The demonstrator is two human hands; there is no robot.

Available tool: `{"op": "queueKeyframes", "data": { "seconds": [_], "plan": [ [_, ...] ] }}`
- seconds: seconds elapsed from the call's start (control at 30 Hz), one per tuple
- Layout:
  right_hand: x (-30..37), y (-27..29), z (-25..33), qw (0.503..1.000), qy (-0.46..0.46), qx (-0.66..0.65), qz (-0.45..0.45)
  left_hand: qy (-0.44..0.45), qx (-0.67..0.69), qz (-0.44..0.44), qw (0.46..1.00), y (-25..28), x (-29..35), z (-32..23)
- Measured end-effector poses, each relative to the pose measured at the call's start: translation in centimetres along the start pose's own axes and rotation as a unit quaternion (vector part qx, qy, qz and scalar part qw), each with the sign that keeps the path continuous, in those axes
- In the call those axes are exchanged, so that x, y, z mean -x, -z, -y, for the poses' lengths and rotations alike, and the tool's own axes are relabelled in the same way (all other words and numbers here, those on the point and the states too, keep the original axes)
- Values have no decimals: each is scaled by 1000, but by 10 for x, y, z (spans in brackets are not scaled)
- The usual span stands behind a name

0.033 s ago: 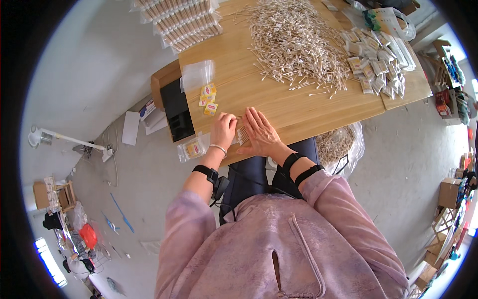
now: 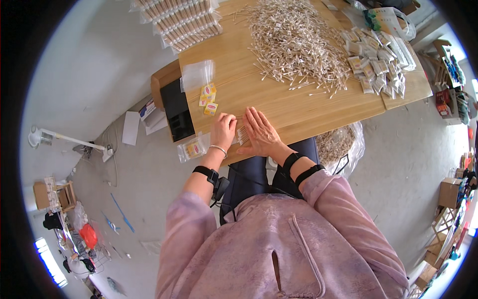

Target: Packing cotton swabs into plastic bags.

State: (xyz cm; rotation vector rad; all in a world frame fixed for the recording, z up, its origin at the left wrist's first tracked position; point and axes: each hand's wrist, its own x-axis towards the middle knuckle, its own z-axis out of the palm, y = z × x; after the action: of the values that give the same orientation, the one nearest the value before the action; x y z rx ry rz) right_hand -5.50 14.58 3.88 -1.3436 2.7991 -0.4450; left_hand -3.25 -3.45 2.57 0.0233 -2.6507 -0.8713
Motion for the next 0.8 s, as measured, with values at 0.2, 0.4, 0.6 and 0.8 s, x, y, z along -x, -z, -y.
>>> {"op": "queueKeyframes", "data": {
  "seconds": [0.2, 0.4, 0.6, 0.8],
  "plan": [
    [0, -1, -1, 1000, 4, 1, -14, -5, 11, -6, 1000, 1, 1, -3],
    [-1, -1, 1, 1000, 3, -9, -9, -14, -2, 47, 999, 5, 10, -6],
    [1, -4, -2, 999, 4, 38, -9, -5, -3, 19, 1000, 6, 36, -27],
    [2, 0, 1, 1000, 2, 18, -9, -31, -17, 79, 996, 11, 31, -20]
  ]
}}
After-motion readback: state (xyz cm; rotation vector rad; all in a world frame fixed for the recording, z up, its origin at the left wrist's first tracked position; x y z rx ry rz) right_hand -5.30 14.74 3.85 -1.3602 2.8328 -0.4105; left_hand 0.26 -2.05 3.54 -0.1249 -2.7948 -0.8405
